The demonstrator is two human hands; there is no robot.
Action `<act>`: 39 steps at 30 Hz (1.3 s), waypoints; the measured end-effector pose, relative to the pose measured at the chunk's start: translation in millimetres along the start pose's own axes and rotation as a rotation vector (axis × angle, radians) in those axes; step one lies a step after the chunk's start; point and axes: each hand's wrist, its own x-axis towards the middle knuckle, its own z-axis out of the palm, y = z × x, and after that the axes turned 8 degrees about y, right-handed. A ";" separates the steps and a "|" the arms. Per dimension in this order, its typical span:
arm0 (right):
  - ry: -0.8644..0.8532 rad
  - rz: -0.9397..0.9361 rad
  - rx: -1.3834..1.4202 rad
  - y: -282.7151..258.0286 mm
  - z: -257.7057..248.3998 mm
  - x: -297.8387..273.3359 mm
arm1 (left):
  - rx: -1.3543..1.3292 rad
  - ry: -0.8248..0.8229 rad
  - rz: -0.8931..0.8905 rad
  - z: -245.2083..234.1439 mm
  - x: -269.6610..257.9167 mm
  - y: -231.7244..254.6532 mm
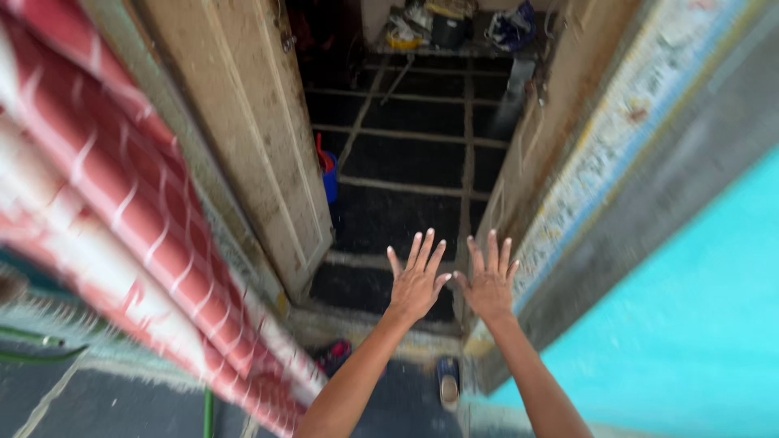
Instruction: The person picks up a plastic part, walks outside to wash it by hand, and then returns inside. The person then handles various wires, cords, and electronics on a cot before picking up a portable fan casing to assemble it.
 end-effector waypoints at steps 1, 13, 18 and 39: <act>-0.020 0.005 0.008 -2.4 11.4 20.5 | -0.003 0.003 -0.012 5.7 15.8 -12.6; -0.125 0.068 -0.017 -14.5 146.7 312.8 | -0.032 -0.014 -0.041 70.5 288.9 -164.4; -0.153 0.104 -0.051 -15.1 193.9 411.7 | -0.048 -0.007 -0.031 101.0 391.0 -217.2; 0.084 0.078 0.016 88.5 423.2 887.6 | -0.107 0.124 0.087 256.0 847.1 -405.8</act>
